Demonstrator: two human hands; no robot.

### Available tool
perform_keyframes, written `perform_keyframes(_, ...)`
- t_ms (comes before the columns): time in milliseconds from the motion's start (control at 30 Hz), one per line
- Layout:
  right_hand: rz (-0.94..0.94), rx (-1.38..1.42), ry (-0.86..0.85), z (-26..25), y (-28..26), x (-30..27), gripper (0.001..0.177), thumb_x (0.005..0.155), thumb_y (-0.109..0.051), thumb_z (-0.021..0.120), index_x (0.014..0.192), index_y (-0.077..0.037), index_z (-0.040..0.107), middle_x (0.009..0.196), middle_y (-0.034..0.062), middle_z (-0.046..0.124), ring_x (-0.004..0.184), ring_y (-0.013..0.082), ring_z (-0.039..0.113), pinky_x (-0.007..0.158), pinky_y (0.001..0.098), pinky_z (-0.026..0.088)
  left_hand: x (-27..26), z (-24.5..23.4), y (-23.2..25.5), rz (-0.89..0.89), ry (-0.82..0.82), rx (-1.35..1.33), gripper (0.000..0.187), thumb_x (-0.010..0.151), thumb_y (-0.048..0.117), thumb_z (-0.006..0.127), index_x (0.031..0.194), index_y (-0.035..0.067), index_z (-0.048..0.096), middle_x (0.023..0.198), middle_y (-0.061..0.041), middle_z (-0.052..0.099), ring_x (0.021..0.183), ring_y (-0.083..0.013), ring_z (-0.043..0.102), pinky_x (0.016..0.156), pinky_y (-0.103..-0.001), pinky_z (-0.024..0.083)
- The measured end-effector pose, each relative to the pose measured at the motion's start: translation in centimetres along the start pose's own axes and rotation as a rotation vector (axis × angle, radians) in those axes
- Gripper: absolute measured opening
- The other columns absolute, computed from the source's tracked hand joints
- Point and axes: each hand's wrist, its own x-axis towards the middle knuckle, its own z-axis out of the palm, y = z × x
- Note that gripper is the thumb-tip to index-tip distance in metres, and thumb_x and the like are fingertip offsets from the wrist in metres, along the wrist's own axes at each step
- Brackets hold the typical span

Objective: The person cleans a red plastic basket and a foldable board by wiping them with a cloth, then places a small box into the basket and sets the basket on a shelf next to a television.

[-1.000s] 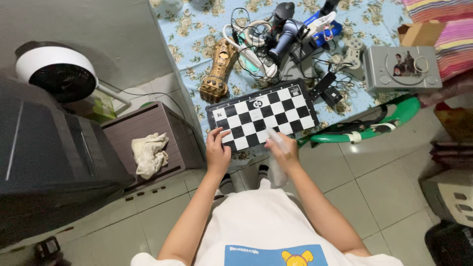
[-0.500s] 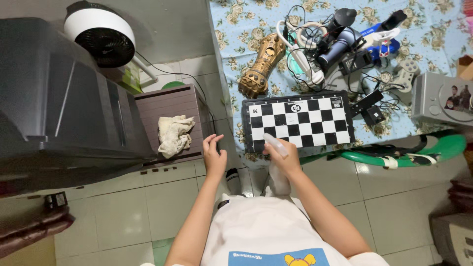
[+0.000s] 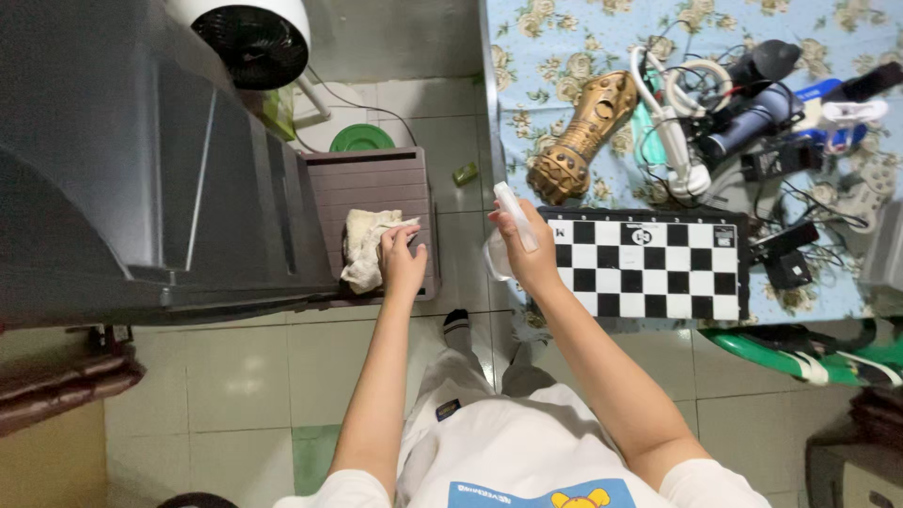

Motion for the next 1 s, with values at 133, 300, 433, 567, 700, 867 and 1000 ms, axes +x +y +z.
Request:
perform_keyframes(133,-0.056,-0.311,0.013,5.8,2.2,1.5,0.06,0.107,-0.057,0.045,0.128,-0.003,0.061,0.104,0.0103,0.071,0.096,0.0277,0.064,0.085,0.0399,0.049,1.9,-2.0,-3.0,-0.041,0.068,0.367,0.036,0.079,0.016,0.082,0.114,0.019,0.074,0.149,-0.016,0.036,0.136,-0.0473,0.036,0.109,-0.056,0.033)
perform_keyframes(300,0.299,-0.388,-0.01,9.2,5.0,1.6,0.065,0.102,-0.063,0.037,0.127,-0.007,0.061,0.086,0.0095,0.069,0.08,0.0237,0.064,0.073,0.0409,0.048,-0.1,-1.2,-6.2,-0.405,-0.295,0.518,0.08,0.07,0.014,0.086,0.141,0.037,0.056,0.166,-0.01,0.006,0.135,-0.0545,0.03,0.109,-0.054,0.035)
perform_keyframes(433,0.506,-0.113,0.018,8.4,6.8,2.0,0.057,0.102,-0.056,0.05,0.122,-0.006,0.069,0.071,0.0134,0.061,0.059,0.0182,0.062,0.057,0.0336,0.049,-0.5,0.3,-9.7,-0.257,-0.137,0.323,0.072,0.077,-0.002,0.064,0.14,0.032,0.059,0.157,-0.021,0.028,0.117,-0.047,0.061,0.104,-0.049,0.051)
perform_keyframes(567,0.366,0.095,-0.014,3.9,5.8,1.9,0.046,0.098,-0.036,0.068,0.131,-0.004,0.064,0.085,0.0059,0.065,0.067,0.0104,0.064,0.059,0.0274,0.057,0.3,-0.9,-6.7,-0.193,-0.01,0.16,0.049,0.077,0.01,0.073,0.123,0.015,0.058,0.123,-0.023,0.055,0.103,-0.0479,0.062,0.088,-0.05,0.052)
perform_keyframes(700,0.196,0.132,0.1,-2.4,3.2,1.5,0.045,0.102,-0.032,0.064,0.132,0.001,0.059,0.098,0.0059,0.068,0.07,0.0105,0.064,0.062,0.027,0.059,0.9,-2.2,0.1,-0.034,0.136,-0.012,0.035,0.08,0.011,0.069,0.114,0.013,0.061,0.104,-0.02,0.069,0.096,-0.0431,0.066,0.081,-0.05,0.053)
perform_keyframes(867,0.166,0.329,0.321,-10.5,2.6,2.3,0.044,0.104,-0.034,0.061,0.135,-0.003,0.055,0.102,0.0073,0.065,0.075,0.0112,0.066,0.067,0.0303,0.064,0.9,-2.3,11.1,0.138,0.005,-0.179,0.03,0.081,0.012,0.068,0.11,0.012,0.061,0.104,-0.016,0.07,0.091,-0.0406,0.068,0.078,-0.047,0.055)
perform_keyframes(1000,0.153,0.191,0.423,-14.3,3.5,4.4,0.044,0.103,-0.035,0.067,0.135,-0.007,0.057,0.099,0.0044,0.059,0.073,0.0113,0.059,0.064,0.0319,0.062,-0.8,-1.6,18.3,0.364,-0.147,-0.179,0.035,0.077,0.01,0.068,0.111,0.012,0.061,0.109,-0.017,0.065,0.092,-0.0414,0.065,0.077,-0.046,0.053)
